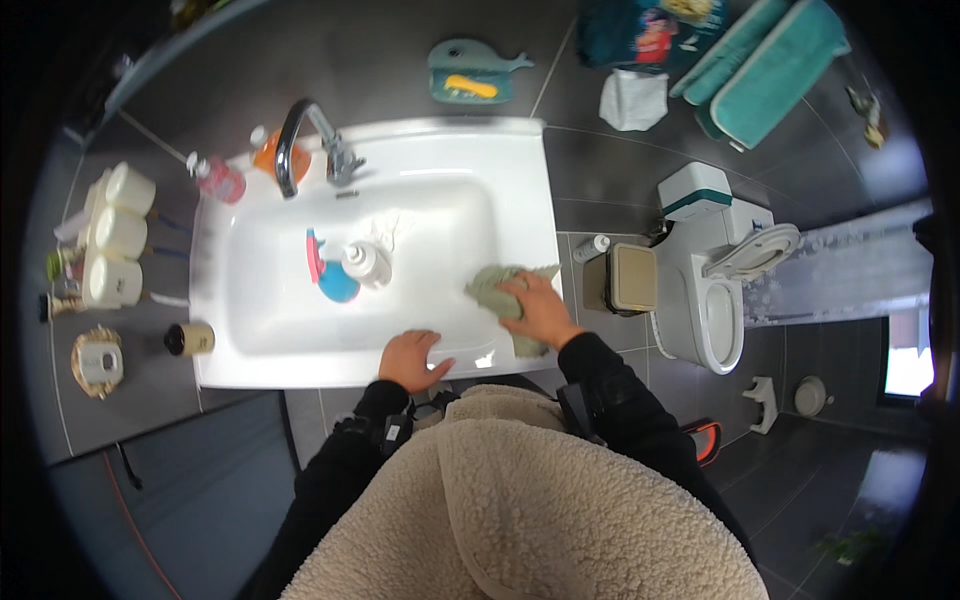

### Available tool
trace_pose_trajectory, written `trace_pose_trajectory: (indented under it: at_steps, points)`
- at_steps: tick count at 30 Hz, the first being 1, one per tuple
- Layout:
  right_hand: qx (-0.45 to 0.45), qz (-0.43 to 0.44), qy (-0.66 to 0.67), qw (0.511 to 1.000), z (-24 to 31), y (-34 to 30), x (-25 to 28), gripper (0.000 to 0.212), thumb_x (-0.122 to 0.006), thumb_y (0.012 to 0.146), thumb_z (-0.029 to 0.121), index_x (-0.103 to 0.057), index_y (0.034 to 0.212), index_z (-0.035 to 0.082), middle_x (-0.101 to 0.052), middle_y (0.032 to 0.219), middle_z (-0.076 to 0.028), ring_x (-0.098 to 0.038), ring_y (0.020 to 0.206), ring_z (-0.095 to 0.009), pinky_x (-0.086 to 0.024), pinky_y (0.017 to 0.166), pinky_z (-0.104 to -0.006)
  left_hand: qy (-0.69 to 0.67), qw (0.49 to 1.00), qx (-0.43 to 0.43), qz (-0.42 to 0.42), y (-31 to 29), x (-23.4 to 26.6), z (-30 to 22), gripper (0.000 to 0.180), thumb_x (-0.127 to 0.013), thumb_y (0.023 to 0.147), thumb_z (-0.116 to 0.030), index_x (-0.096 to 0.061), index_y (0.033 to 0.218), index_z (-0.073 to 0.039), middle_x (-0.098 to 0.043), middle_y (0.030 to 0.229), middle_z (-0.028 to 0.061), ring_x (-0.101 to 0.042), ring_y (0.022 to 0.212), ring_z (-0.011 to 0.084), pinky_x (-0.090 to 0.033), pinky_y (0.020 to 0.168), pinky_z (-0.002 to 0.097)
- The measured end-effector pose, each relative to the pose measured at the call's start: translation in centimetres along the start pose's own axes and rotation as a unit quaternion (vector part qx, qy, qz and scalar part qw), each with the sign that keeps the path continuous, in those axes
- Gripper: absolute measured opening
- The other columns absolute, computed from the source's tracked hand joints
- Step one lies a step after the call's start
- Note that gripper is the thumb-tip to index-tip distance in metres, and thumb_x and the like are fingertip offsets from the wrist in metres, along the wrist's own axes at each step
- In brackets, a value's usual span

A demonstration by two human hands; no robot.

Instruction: The person wipes the interior and rim of a white bathroom sink with a cloth, then rinses the cloth under the faucet. They move a spray bottle and soap dispenser aside to reach the sink surface, wipe around the faucet, and continue wiping the basin and rim.

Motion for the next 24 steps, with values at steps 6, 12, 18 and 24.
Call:
trace_pose_trajectory:
  at_steps: [6,12,18,24]
  points:
    - [0.029,0.076,0.061,0.995,2.4,-6.0,-1.6,0.065,-0.081,0.072,0.027,-0.06,0.134,0.021,-0.049,0.134,-0.015,-0.047,0.122,-0.038,-0.042,0.104,-0.0447,-0.001,1.0,-0.02,-0.007,0.2,0.2,-0.4,0.051,-0.072,0.083,-0.046,-0.068,0.108,-0.002,-0.069,0.111,0.0168,-0.064,0.103,0.0363,-0.051,0.089,0.0455]
    - [0.008,0.035,0.094,0.995,2.1,-6.7,-0.9,0.078,-0.082,0.073,0.027,-0.049,0.143,0.02,-0.049,0.134,-0.015,-0.049,0.124,-0.036,-0.045,0.103,-0.0428,0.004,1.0,-0.029,-0.001,0.3,0.3,-0.5,0.05,-0.072,0.083,-0.045,-0.068,0.109,-0.002,-0.069,0.111,0.0165,-0.065,0.102,0.0356,-0.052,0.088,0.045]
    - [-0.073,-0.055,0.045,0.995,0.5,-4.7,0.3,0.093,-0.084,0.072,0.023,-0.037,0.152,0.02,-0.05,0.135,-0.015,-0.053,0.12,-0.037,-0.048,0.099,-0.0425,-0.004,1.0,-0.019,0.008,0.3,0.3,-0.1,0.05,-0.072,0.083,-0.045,-0.067,0.11,-0.003,-0.069,0.112,0.0162,-0.064,0.104,0.0356,-0.051,0.089,0.0454]
    - [-0.094,-0.117,0.035,0.988,-1.3,-0.4,0.7,0.097,-0.083,0.073,0.024,-0.031,0.154,0.014,-0.049,0.137,-0.019,-0.05,0.121,-0.041,-0.046,0.101,-0.0442,-0.013,1.0,-0.006,0.018,0.2,0.3,0.0,0.052,-0.072,0.083,-0.046,-0.066,0.112,-0.003,-0.068,0.116,0.0153,-0.063,0.108,0.0348,-0.05,0.092,0.0461]
Point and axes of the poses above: each hand's wrist, its own y-axis towards the middle knuckle, its own x-axis out of the back of the hand, z = x × y, the point moved 5 cm from there along y, towards the middle knuckle
